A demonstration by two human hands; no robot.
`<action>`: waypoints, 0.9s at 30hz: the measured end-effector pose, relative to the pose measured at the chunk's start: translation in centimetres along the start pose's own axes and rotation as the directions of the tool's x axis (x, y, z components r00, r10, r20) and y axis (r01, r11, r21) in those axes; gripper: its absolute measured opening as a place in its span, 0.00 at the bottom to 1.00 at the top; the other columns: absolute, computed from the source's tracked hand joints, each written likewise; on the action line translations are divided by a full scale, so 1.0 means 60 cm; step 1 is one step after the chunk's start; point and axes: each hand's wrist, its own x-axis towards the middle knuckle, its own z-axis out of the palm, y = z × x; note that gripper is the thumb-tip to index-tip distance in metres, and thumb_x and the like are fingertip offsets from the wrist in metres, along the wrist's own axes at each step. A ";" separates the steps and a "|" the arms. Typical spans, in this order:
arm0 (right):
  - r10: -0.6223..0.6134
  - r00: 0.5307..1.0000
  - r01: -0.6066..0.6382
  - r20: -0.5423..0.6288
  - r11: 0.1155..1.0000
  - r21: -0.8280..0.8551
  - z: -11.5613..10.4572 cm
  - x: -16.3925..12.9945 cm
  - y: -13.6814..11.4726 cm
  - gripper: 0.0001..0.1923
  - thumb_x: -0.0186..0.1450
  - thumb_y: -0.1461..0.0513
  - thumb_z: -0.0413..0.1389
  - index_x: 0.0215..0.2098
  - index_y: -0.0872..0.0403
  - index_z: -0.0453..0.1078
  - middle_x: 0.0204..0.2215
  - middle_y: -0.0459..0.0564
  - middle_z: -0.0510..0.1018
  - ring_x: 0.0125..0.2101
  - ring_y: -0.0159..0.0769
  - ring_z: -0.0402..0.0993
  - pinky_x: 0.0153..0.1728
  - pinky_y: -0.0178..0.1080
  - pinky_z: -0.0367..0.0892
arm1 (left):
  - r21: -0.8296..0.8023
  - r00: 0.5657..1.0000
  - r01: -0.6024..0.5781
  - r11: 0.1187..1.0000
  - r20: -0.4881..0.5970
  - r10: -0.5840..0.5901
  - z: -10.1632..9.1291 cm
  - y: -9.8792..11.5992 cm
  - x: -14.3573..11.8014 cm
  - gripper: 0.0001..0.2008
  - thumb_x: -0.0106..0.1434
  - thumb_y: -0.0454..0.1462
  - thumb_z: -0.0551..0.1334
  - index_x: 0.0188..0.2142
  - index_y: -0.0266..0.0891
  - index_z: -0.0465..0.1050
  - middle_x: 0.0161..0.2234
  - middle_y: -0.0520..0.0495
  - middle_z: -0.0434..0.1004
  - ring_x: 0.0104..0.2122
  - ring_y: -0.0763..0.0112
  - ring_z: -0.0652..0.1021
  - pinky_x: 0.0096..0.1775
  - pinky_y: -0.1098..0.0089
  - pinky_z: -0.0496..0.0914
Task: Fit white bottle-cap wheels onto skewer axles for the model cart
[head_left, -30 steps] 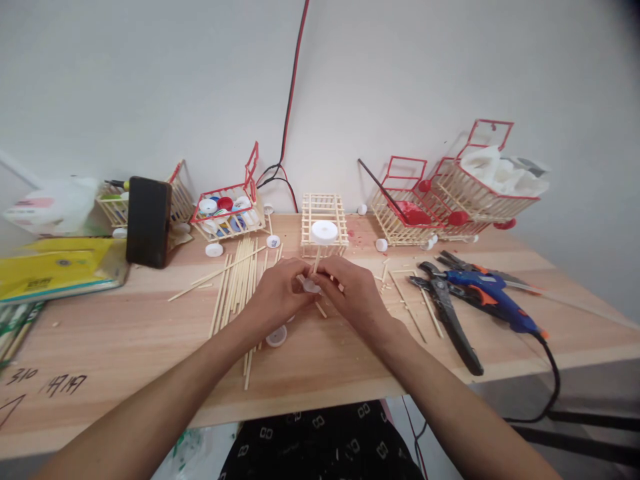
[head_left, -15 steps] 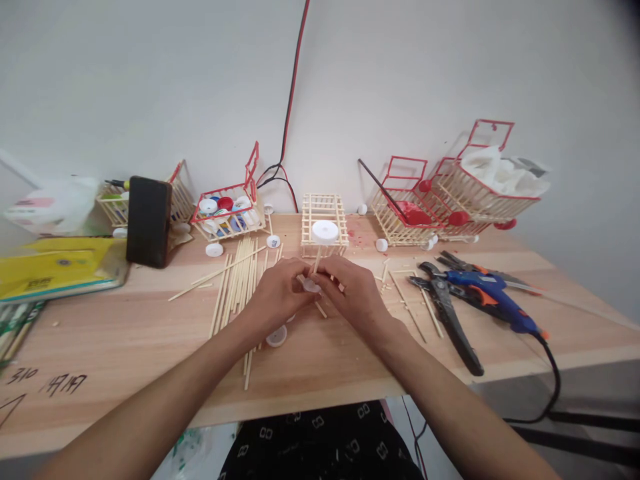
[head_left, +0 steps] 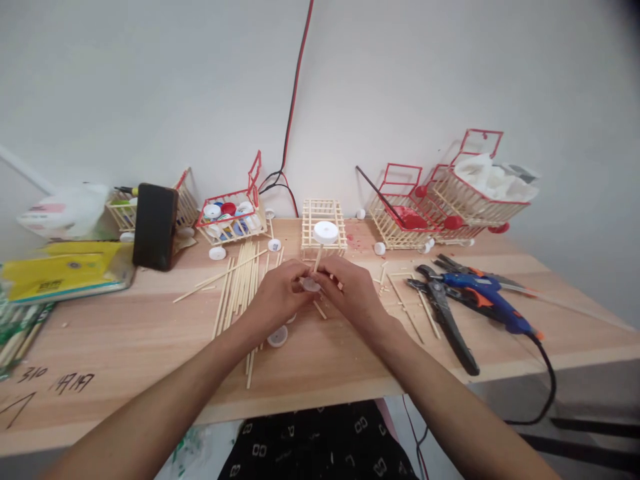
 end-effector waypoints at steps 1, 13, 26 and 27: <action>-0.002 1.000 0.002 -0.007 1.000 0.004 -0.001 0.001 0.000 0.09 0.66 0.62 0.50 0.28 0.53 0.66 0.26 0.45 0.71 0.28 0.32 0.65 0.30 0.33 0.58 | -0.002 1.000 -0.012 1.000 -0.011 0.012 0.000 0.000 0.000 0.06 0.56 0.32 0.61 0.34 0.39 0.73 0.35 0.50 0.74 0.38 0.69 0.74 0.39 0.71 0.67; -0.050 0.999 0.051 0.019 0.995 -0.083 -0.015 0.030 -0.020 0.08 0.66 0.62 0.51 0.28 0.54 0.64 0.26 0.44 0.68 0.28 0.30 0.63 0.30 0.33 0.56 | 0.013 0.993 -0.021 1.000 -0.116 0.023 -0.022 0.007 0.000 0.11 0.53 0.29 0.62 0.36 0.39 0.72 0.34 0.52 0.74 0.34 0.72 0.73 0.38 0.71 0.66; -0.089 0.995 0.092 0.036 0.992 -0.086 -0.003 0.060 -0.021 0.09 0.65 0.64 0.51 0.26 0.53 0.63 0.25 0.44 0.68 0.27 0.30 0.63 0.28 0.33 0.55 | 0.065 0.995 0.036 0.997 -0.091 -0.030 -0.050 0.007 0.014 0.05 0.53 0.30 0.62 0.32 0.38 0.72 0.32 0.51 0.73 0.33 0.70 0.72 0.35 0.70 0.66; -0.081 0.996 0.084 0.038 0.993 -0.080 0.000 0.058 -0.019 0.09 0.65 0.64 0.51 0.26 0.53 0.63 0.24 0.44 0.68 0.27 0.30 0.63 0.28 0.33 0.55 | 0.062 0.996 0.041 0.997 -0.085 -0.036 -0.047 0.004 0.013 0.05 0.53 0.30 0.62 0.31 0.38 0.72 0.31 0.51 0.73 0.33 0.69 0.72 0.35 0.70 0.66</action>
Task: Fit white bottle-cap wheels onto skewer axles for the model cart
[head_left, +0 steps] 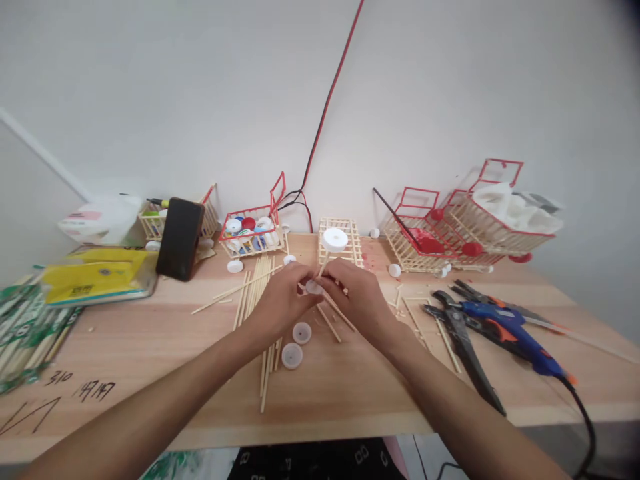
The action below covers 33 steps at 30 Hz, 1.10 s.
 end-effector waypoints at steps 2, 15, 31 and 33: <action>0.019 1.000 -0.019 0.012 1.000 0.017 0.007 -0.004 0.004 0.09 0.65 0.63 0.51 0.26 0.53 0.63 0.24 0.44 0.68 0.27 0.30 0.63 0.28 0.33 0.55 | -0.026 1.000 0.019 0.999 0.010 -0.018 0.006 -0.008 -0.004 0.07 0.52 0.30 0.61 0.33 0.39 0.72 0.32 0.51 0.73 0.34 0.69 0.72 0.35 0.70 0.66; 0.074 0.995 -0.081 0.062 0.989 0.120 0.017 -0.010 0.003 0.05 0.65 0.64 0.52 0.36 0.51 0.70 0.33 0.48 0.73 0.33 0.34 0.69 0.32 0.35 0.62 | -0.204 0.981 0.160 0.966 -0.073 -0.178 0.025 -0.022 -0.026 0.14 0.54 0.32 0.62 0.41 0.42 0.70 0.38 0.52 0.75 0.35 0.71 0.73 0.38 0.70 0.68; 0.155 0.987 -0.158 0.035 0.979 0.126 0.023 -0.018 0.007 0.05 0.66 0.62 0.52 0.33 0.52 0.69 0.32 0.48 0.75 0.33 0.35 0.70 0.33 0.36 0.63 | -0.169 0.973 0.183 0.969 -0.112 -0.203 0.025 -0.020 -0.030 0.13 0.55 0.33 0.63 0.41 0.44 0.69 0.38 0.53 0.74 0.35 0.71 0.72 0.37 0.71 0.67; 0.177 0.983 -0.181 0.040 0.976 0.124 0.024 -0.019 0.007 0.07 0.66 0.62 0.52 0.31 0.53 0.68 0.31 0.48 0.75 0.32 0.34 0.70 0.32 0.36 0.62 | -0.156 0.973 0.191 0.969 -0.101 -0.208 0.024 -0.019 -0.030 0.14 0.55 0.33 0.63 0.41 0.44 0.69 0.39 0.53 0.74 0.35 0.70 0.72 0.38 0.70 0.67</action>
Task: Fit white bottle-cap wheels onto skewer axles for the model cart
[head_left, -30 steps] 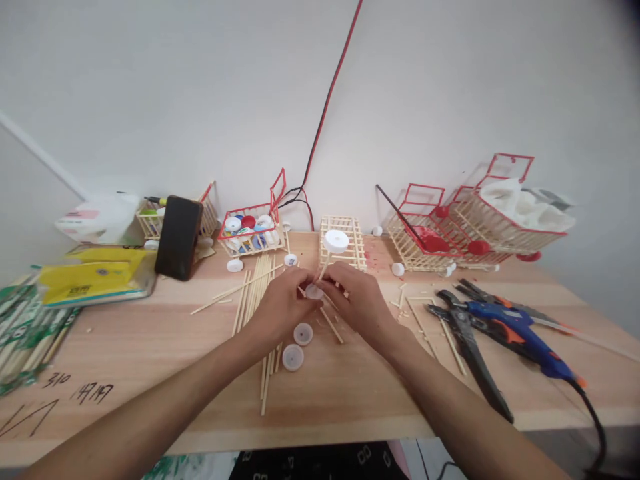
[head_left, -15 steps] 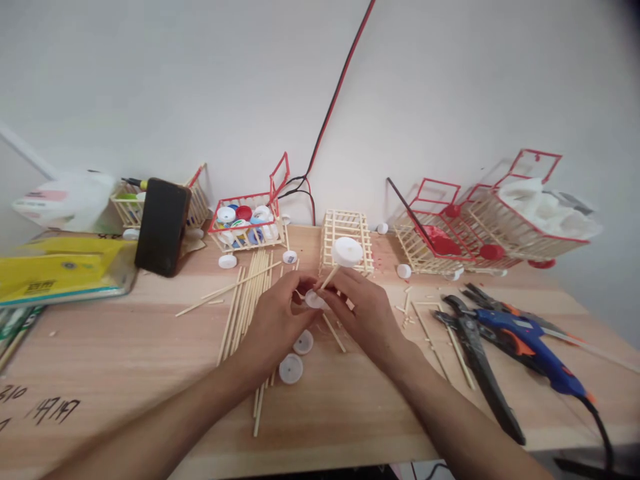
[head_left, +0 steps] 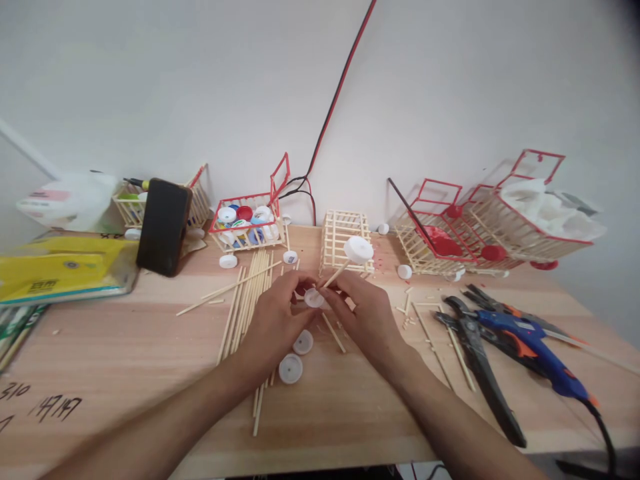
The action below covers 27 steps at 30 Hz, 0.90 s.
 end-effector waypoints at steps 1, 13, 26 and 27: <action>0.008 1.000 -0.008 0.003 1.000 -0.002 0.000 0.000 0.000 0.07 0.66 0.61 0.52 0.30 0.53 0.68 0.31 0.48 0.75 0.31 0.34 0.70 0.32 0.36 0.62 | 0.007 1.000 0.003 1.000 0.004 -0.003 0.000 0.001 0.000 0.14 0.54 0.32 0.63 0.41 0.44 0.69 0.39 0.53 0.74 0.36 0.70 0.72 0.38 0.70 0.67; 0.015 0.999 -0.015 0.034 1.000 0.002 0.001 -0.001 0.001 0.07 0.66 0.62 0.51 0.31 0.53 0.67 0.31 0.47 0.75 0.31 0.32 0.69 0.32 0.34 0.61 | 0.050 1.000 -0.002 0.999 -0.024 0.003 0.000 -0.008 0.004 0.11 0.54 0.34 0.65 0.37 0.41 0.70 0.34 0.54 0.72 0.33 0.72 0.72 0.35 0.71 0.65; -0.006 1.000 0.006 0.004 1.000 -0.023 0.006 -0.003 0.004 0.05 0.66 0.62 0.52 0.36 0.52 0.70 0.32 0.47 0.75 0.32 0.33 0.70 0.33 0.34 0.62 | 0.003 0.998 -0.036 0.999 -0.046 0.036 0.003 -0.001 0.001 0.21 0.53 0.27 0.62 0.46 0.46 0.67 0.40 0.55 0.72 0.36 0.75 0.72 0.40 0.73 0.68; -0.011 1.000 0.011 0.004 1.000 -0.022 0.006 -0.003 0.004 0.05 0.66 0.63 0.52 0.36 0.52 0.70 0.32 0.47 0.75 0.33 0.33 0.70 0.33 0.34 0.62 | 0.011 0.998 -0.045 0.999 -0.049 0.046 0.004 -0.003 0.001 0.21 0.54 0.27 0.62 0.46 0.46 0.67 0.40 0.55 0.71 0.36 0.75 0.72 0.40 0.72 0.68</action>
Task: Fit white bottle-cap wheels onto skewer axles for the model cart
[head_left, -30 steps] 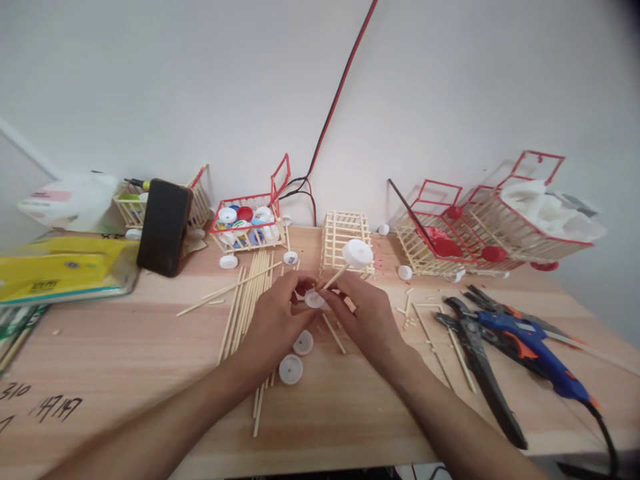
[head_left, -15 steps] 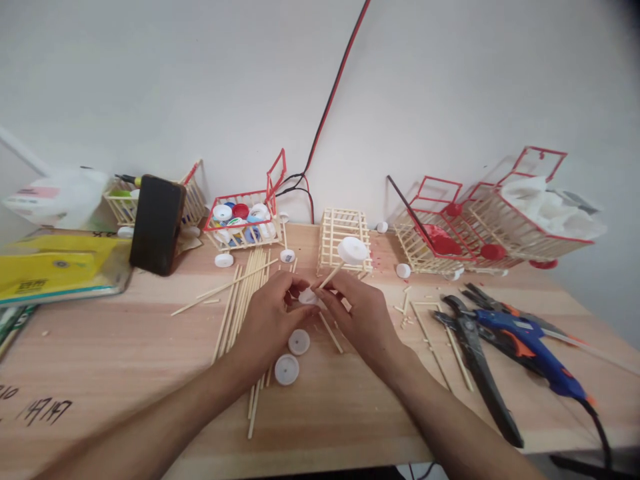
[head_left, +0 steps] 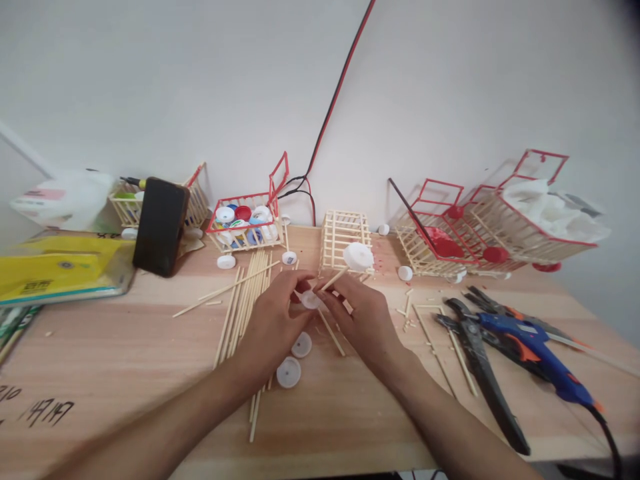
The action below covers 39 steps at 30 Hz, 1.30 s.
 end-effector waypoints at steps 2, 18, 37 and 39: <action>-0.007 1.000 0.007 0.001 1.000 0.005 0.000 0.000 -0.001 0.05 0.66 0.63 0.52 0.36 0.52 0.70 0.33 0.47 0.75 0.34 0.34 0.70 0.34 0.35 0.63 | 0.013 1.000 -0.019 1.000 0.003 0.019 0.001 -0.002 -0.001 0.22 0.54 0.27 0.62 0.47 0.46 0.67 0.41 0.55 0.71 0.38 0.74 0.72 0.40 0.72 0.68; 0.054 0.998 -0.053 -0.016 0.998 0.034 0.001 -0.003 -0.002 0.07 0.66 0.61 0.51 0.37 0.52 0.71 0.31 0.47 0.77 0.31 0.33 0.73 0.33 0.34 0.64 | -0.017 0.998 -0.056 0.998 -0.026 0.056 -0.003 -0.008 0.004 0.25 0.53 0.27 0.64 0.49 0.46 0.64 0.42 0.53 0.70 0.39 0.74 0.73 0.43 0.71 0.69; 0.107 0.994 -0.105 -0.019 0.993 0.061 0.004 -0.002 -0.002 0.10 0.67 0.60 0.50 0.39 0.52 0.72 0.33 0.49 0.79 0.32 0.34 0.75 0.33 0.34 0.66 | 0.039 0.993 -0.102 0.994 -0.051 0.104 -0.004 -0.006 0.002 0.23 0.55 0.29 0.63 0.50 0.46 0.62 0.42 0.52 0.70 0.39 0.72 0.73 0.43 0.70 0.69; 0.108 0.994 -0.107 -0.017 0.992 0.060 0.004 -0.002 -0.002 0.09 0.67 0.60 0.50 0.39 0.52 0.71 0.33 0.48 0.79 0.32 0.34 0.74 0.32 0.34 0.65 | 0.040 0.995 -0.089 0.995 -0.045 0.091 -0.004 -0.008 0.003 0.23 0.55 0.29 0.62 0.50 0.46 0.62 0.41 0.53 0.71 0.38 0.72 0.73 0.42 0.70 0.69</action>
